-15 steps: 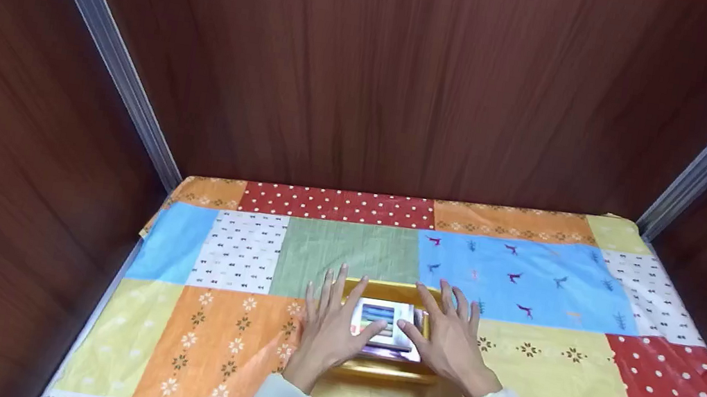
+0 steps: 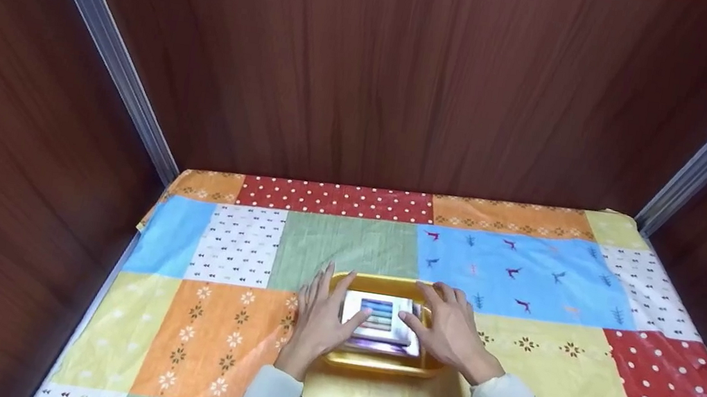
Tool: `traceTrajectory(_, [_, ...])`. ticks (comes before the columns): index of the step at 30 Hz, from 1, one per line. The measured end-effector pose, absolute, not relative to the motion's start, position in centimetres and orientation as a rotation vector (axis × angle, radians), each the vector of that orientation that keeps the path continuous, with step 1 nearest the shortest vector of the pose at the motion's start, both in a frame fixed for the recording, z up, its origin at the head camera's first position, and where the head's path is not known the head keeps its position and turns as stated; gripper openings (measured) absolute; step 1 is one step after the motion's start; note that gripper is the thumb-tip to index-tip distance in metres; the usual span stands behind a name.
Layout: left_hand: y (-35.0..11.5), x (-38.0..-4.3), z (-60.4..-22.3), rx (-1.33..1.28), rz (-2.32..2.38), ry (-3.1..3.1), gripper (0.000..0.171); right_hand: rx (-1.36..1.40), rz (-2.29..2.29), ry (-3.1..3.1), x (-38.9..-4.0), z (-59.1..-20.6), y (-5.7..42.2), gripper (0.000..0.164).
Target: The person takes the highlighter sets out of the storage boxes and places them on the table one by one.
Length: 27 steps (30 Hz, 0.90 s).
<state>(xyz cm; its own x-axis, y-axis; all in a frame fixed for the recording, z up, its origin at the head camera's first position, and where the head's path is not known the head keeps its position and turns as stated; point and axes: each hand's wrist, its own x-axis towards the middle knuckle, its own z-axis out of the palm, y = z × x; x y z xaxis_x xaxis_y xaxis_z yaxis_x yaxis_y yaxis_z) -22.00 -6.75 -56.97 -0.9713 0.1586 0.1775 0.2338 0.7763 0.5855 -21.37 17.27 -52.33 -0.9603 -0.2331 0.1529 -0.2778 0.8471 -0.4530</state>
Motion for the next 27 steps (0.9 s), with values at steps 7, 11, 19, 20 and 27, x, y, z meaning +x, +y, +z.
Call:
traceTrajectory(7, [-6.5, -22.1, -57.7, -0.196, -1.125, -2.728, 0.059, 0.422, 0.792, -2.977, -22.0, -51.0, 17.2, 0.062])
traceTrajectory(11, [-6.7, -22.1, -58.1, -0.121, -1.197, -2.691, 0.055, 0.399, 0.843, -3.045, -22.1, -51.1, 17.3, 0.064])
traceTrajectory(19, [-7.1, -20.8, -60.0, 0.026, -1.157, -2.717, 0.053, 0.429, 1.0, -3.173, -22.2, -52.8, 16.9, 0.058])
traceTrajectory(20, [-7.1, -20.7, -59.9, 0.037, -1.152, -2.723, 0.054, 0.433, 1.001, -3.189, -22.3, -52.7, 16.9, 0.058])
traceTrajectory(27, [-7.1, -21.9, -58.3, 0.027, -1.165, -2.718, 0.052, 0.493, 0.934, -3.231, -24.7, -50.9, 17.1, 0.06])
